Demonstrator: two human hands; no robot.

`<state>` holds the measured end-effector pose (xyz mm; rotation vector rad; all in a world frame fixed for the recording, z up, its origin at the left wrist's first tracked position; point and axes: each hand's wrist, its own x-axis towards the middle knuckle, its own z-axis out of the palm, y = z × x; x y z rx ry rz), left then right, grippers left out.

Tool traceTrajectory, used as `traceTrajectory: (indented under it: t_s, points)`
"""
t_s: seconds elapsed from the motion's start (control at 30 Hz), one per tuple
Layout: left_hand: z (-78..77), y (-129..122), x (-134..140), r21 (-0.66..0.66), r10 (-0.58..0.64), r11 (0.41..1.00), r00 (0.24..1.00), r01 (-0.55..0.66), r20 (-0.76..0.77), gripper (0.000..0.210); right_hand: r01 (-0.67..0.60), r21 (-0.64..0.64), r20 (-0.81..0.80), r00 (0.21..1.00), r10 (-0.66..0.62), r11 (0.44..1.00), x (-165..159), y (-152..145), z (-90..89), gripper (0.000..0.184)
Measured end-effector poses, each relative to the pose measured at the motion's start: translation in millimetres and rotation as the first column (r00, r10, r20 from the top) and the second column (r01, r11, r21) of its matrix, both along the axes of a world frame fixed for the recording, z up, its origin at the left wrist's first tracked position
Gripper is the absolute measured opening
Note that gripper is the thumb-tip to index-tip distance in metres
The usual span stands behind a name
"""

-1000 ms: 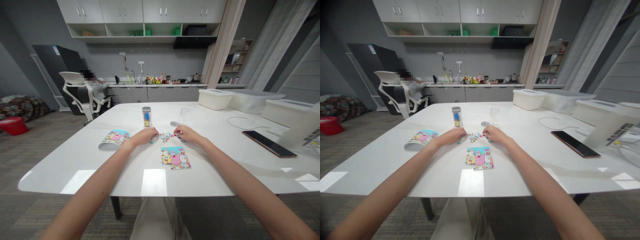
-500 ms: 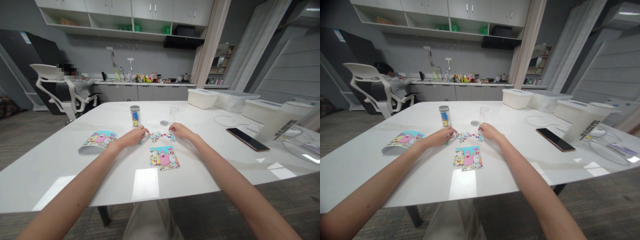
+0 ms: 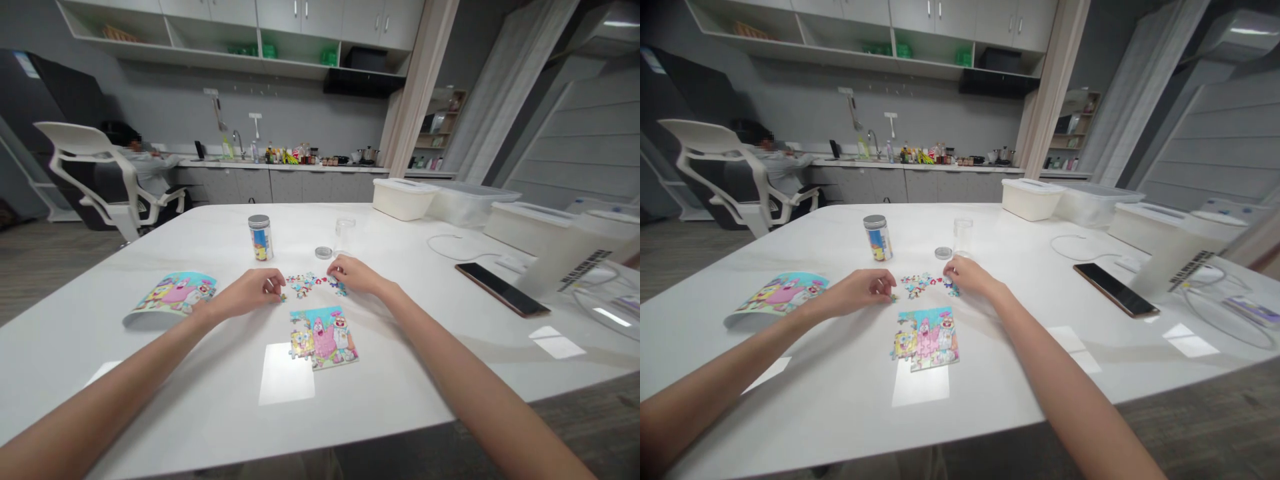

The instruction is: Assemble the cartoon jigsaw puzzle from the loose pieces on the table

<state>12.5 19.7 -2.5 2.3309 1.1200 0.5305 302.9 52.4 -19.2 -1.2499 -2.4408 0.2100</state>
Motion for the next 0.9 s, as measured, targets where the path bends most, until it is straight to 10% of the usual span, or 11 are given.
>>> traceTrajectory:
  t_s: [0.27,0.4,0.9]
  points:
    - [-17.9,-10.5,6.3,0.387,0.043,0.922,0.992,0.006,-0.118,0.023,-0.182,0.041,-0.008,0.983,0.182,0.982,-21.7,-0.3,-0.9,0.026]
    - [-18.4,-19.6,11.4,0.369,-0.091,0.912,0.966,0.179,-0.243,0.031,-0.294,0.032,0.066,0.954,0.291,0.955,-28.5,-1.9,5.9,0.023]
    - [-9.6,-46.4,22.6,0.382,0.051,0.922,0.959,0.062,-0.278,0.018,-0.181,-0.010,-0.271,0.947,0.172,0.983,-27.0,-14.2,-14.6,0.017]
